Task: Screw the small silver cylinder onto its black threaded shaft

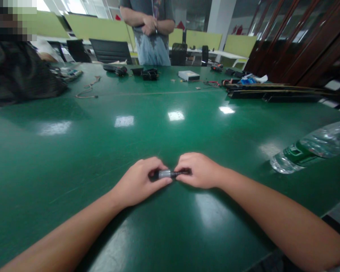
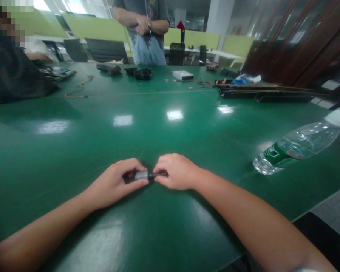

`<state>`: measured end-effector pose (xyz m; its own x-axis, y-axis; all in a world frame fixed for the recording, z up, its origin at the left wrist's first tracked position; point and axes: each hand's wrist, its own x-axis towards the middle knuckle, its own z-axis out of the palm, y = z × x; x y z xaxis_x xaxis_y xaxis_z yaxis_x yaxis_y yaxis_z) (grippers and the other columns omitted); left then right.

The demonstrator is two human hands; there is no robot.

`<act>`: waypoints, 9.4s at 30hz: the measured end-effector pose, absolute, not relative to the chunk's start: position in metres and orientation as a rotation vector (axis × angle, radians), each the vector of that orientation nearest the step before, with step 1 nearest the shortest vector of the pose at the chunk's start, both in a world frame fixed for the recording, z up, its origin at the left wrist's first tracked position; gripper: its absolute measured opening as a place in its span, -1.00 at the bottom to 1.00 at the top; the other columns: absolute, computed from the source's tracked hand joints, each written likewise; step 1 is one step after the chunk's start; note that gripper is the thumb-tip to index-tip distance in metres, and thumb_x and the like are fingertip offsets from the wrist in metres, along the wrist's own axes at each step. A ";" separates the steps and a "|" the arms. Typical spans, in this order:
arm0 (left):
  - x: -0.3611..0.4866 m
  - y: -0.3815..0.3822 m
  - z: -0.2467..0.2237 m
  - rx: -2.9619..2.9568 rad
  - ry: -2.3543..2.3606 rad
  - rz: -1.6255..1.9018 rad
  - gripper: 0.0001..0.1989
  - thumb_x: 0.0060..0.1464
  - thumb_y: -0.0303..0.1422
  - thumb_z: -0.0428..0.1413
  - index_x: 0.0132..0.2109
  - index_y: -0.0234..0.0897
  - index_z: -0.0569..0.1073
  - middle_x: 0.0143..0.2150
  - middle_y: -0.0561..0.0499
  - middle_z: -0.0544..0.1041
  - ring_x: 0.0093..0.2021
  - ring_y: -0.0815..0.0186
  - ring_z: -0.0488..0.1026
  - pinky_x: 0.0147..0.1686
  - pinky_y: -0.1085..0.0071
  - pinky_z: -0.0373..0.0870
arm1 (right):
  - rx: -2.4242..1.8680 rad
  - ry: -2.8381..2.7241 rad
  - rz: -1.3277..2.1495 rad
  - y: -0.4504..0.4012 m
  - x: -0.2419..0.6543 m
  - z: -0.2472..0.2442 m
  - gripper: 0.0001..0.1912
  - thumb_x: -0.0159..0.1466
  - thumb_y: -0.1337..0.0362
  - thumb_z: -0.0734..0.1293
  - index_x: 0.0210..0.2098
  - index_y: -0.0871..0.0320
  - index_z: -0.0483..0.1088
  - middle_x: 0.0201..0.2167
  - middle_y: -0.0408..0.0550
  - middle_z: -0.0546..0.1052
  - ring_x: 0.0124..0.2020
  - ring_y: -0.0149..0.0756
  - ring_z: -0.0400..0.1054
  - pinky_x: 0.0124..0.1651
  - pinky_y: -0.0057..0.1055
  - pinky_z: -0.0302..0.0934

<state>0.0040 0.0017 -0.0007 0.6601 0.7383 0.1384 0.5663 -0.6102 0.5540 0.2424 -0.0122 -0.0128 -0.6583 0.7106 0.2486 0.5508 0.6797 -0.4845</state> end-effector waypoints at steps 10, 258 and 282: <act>0.004 0.002 -0.001 2.405 1.014 0.493 -0.76 0.17 -0.12 0.18 -0.22 -0.21 0.54 -0.33 0.05 0.54 -0.35 0.29 0.42 -0.33 0.41 0.28 | -0.990 -2.478 0.543 -0.011 0.247 -0.011 -0.90 0.22 0.32 0.40 -0.28 0.20 0.55 -0.37 -0.07 0.53 -0.32 -0.33 0.37 -0.20 -0.42 0.20; 0.002 0.001 -0.001 2.429 1.039 0.469 -0.77 0.15 -0.15 0.18 -0.18 -0.20 0.56 -0.34 0.06 0.55 -0.37 0.31 0.44 -0.34 0.40 0.28 | -0.974 -2.485 0.584 -0.007 0.243 -0.013 -0.85 0.25 0.33 0.41 -0.19 0.18 0.57 -0.31 -0.05 0.55 -0.28 -0.32 0.39 -0.18 -0.43 0.20; 0.003 0.001 -0.001 2.414 1.050 0.466 -0.77 0.12 -0.15 0.22 -0.21 -0.22 0.54 -0.35 0.07 0.54 -0.37 0.29 0.44 -0.34 0.39 0.26 | -0.930 -2.493 0.552 -0.009 0.244 -0.012 -0.83 0.26 0.32 0.39 -0.17 0.19 0.58 -0.30 -0.05 0.56 -0.26 -0.31 0.40 -0.14 -0.41 0.21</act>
